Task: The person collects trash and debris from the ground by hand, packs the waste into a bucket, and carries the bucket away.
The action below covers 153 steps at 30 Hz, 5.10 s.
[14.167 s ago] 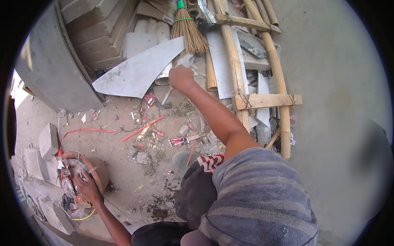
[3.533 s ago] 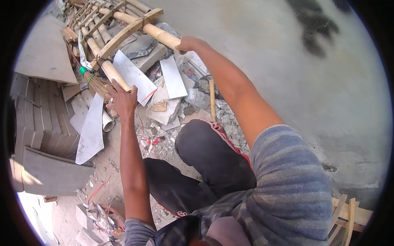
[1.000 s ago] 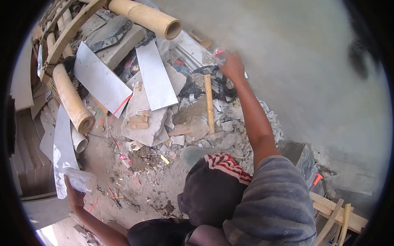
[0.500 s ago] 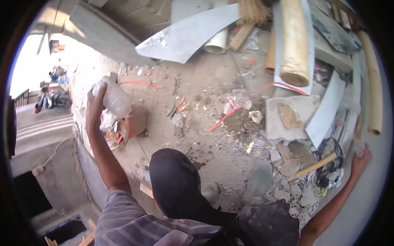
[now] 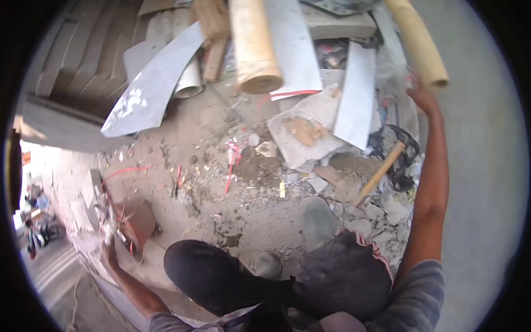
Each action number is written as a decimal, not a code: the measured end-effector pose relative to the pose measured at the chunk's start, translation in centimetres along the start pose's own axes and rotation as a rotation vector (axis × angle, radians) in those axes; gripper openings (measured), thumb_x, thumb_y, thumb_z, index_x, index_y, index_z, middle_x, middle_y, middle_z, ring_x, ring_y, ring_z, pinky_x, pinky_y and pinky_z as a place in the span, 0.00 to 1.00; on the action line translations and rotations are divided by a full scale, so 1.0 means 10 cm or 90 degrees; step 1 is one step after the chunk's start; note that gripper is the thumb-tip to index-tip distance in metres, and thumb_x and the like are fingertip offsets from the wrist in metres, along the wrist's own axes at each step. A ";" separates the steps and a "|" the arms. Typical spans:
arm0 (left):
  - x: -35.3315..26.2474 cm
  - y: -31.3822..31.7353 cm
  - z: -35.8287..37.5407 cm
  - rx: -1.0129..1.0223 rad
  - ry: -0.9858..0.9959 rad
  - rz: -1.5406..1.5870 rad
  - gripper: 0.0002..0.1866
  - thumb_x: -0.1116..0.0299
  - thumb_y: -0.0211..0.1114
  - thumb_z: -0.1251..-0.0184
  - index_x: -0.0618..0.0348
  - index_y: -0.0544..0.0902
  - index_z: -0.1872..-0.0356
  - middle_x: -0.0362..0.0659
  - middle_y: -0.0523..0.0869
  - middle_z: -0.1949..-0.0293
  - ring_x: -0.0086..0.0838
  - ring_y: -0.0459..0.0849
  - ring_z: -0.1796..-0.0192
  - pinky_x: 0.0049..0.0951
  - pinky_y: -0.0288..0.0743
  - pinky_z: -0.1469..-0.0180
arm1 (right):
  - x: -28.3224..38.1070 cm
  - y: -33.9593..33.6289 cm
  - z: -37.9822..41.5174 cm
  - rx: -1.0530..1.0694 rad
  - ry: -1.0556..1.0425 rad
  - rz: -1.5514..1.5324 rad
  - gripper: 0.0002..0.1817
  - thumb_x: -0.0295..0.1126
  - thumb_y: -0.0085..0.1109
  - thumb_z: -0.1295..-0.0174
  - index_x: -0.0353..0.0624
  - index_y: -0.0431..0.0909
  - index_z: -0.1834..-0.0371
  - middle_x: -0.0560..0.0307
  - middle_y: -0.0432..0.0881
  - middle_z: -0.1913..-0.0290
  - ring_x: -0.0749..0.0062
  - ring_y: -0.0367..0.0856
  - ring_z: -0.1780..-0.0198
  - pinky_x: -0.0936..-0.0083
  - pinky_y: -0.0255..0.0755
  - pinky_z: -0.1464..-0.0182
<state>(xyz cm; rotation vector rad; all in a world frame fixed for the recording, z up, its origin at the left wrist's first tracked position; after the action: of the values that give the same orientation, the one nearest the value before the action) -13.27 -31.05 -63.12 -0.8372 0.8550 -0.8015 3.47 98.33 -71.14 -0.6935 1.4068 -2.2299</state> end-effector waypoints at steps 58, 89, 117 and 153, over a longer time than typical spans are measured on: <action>-6.04 5.32 4.07 0.368 1.090 -0.212 0.28 0.61 0.79 0.51 0.64 0.80 0.51 0.58 0.64 0.23 0.54 0.55 0.18 0.60 0.55 0.23 | -0.38 1.42 2.95 -0.009 0.183 -0.455 0.21 0.42 0.70 0.40 0.32 0.81 0.57 0.48 0.86 0.63 0.65 0.87 0.62 0.65 0.81 0.60; -6.50 5.47 3.89 0.387 1.053 -0.306 0.38 0.64 0.77 0.51 0.68 0.73 0.37 0.53 0.73 0.31 0.58 0.71 0.30 0.53 0.73 0.33 | -1.39 0.73 5.31 0.283 0.390 -0.294 0.24 0.32 0.68 0.51 0.36 0.76 0.49 0.43 0.85 0.57 0.56 0.86 0.56 0.60 0.79 0.49; -6.51 5.47 3.87 0.360 0.980 -0.235 0.38 0.57 0.78 0.50 0.67 0.75 0.39 0.53 0.74 0.32 0.55 0.78 0.36 0.52 0.77 0.40 | -3.38 1.16 6.44 0.214 0.709 0.239 0.16 0.36 0.57 0.33 0.45 0.84 0.46 0.44 0.85 0.43 0.52 0.85 0.40 0.56 0.81 0.44; -6.33 4.99 3.97 0.645 0.664 -0.363 0.47 0.51 0.76 0.45 0.78 0.69 0.32 0.67 0.75 0.33 0.55 0.75 0.30 0.43 0.69 0.28 | 0.25 0.88 2.72 0.006 -0.289 0.163 0.16 0.30 0.73 0.55 0.41 0.88 0.59 0.43 0.68 0.26 0.51 0.60 0.23 0.54 0.68 0.35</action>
<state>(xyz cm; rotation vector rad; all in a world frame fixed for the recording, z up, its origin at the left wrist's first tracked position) 6.95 56.13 -70.91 0.3563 0.9100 -2.0278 18.69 74.09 -68.75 -0.8919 1.1790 -1.7435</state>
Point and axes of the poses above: each hand's wrist, its own z-axis away from the middle knuckle, its own y-axis out of the palm, x = y × z, the point moved 7 cm from there along -z, towards the middle knuckle
